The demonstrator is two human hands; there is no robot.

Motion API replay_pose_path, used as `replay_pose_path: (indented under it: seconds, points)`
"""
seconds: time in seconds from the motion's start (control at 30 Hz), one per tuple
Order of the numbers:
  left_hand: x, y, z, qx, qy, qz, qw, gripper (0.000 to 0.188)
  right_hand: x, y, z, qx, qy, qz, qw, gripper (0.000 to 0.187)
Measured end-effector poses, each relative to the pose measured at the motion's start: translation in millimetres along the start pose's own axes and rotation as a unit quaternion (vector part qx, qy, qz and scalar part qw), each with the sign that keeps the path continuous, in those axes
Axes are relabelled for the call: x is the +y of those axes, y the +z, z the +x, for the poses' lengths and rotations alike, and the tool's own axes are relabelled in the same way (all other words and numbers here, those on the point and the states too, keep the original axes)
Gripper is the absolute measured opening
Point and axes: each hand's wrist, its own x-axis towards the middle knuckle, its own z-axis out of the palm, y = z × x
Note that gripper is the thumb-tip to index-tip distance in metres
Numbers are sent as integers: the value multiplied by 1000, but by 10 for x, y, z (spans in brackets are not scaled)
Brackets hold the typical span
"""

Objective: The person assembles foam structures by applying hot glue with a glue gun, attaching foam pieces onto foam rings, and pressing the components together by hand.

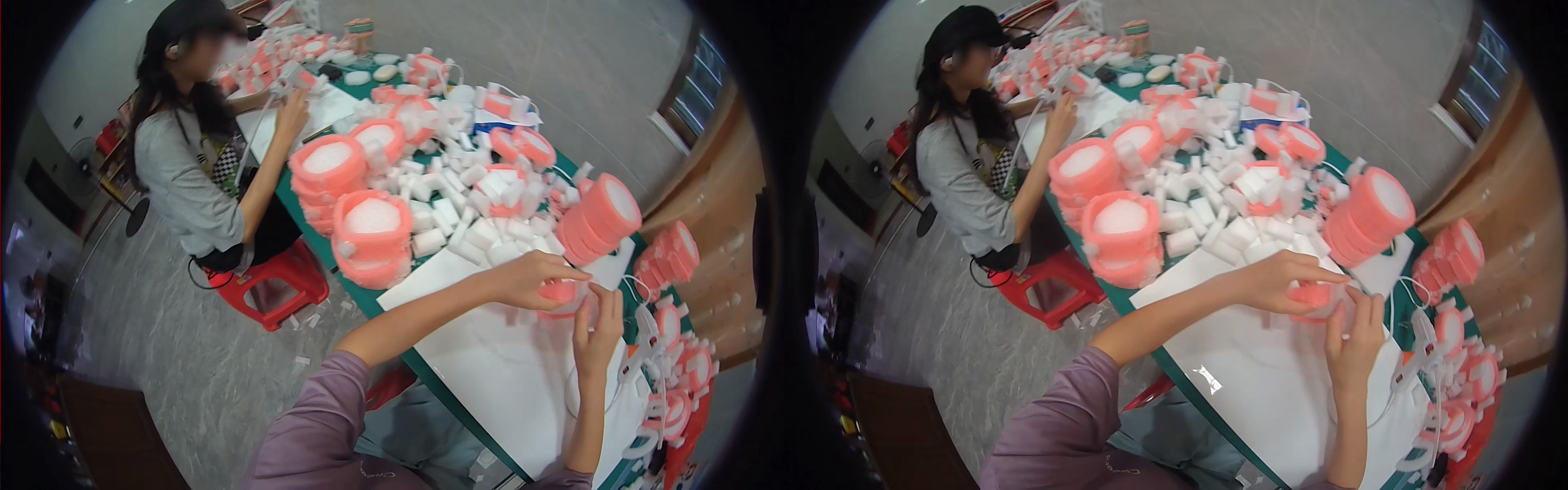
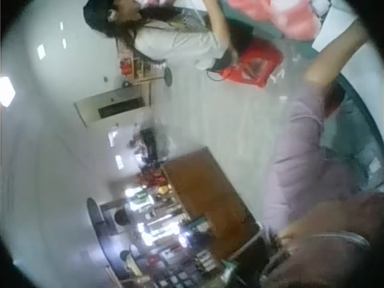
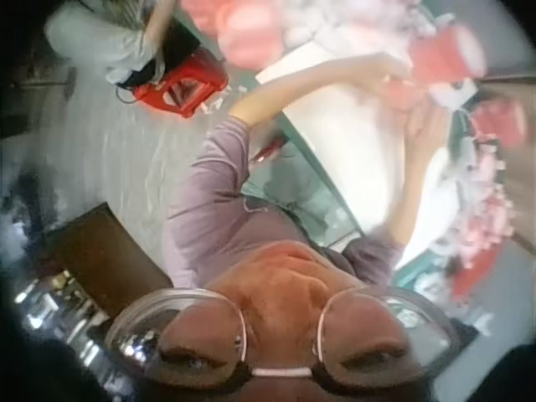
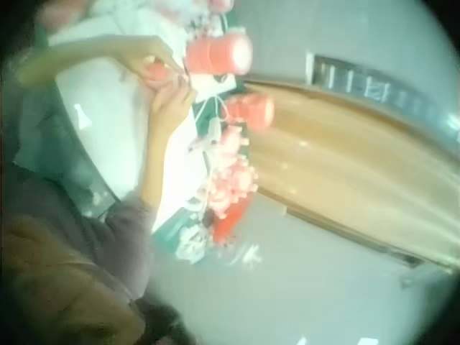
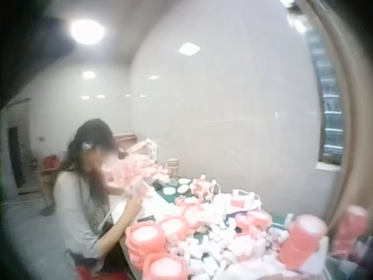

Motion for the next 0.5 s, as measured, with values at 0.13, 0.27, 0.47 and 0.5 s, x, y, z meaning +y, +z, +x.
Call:
replay_pose_path:
  seconds: [0.13, 0.27, 0.47, 0.5]
  points:
    - [-21, -72, -68, 19, 19, 5, 1000, 43, 42, 130, -17, -2, -41, -49, 998, 22]
    - [-77, -8, -42, 50, 53, -23, 997, 46, 126, 101, -76, 4, -61, -99, 993, 28]
    - [-317, 276, 67, 82, 105, -43, 990, 43, 104, -53, -121, -35, -168, -337, 926, 47]
    - [-366, 263, -13, 97, 107, -14, 989, 43, 13, -37, -111, -68, -163, -358, 917, 38]
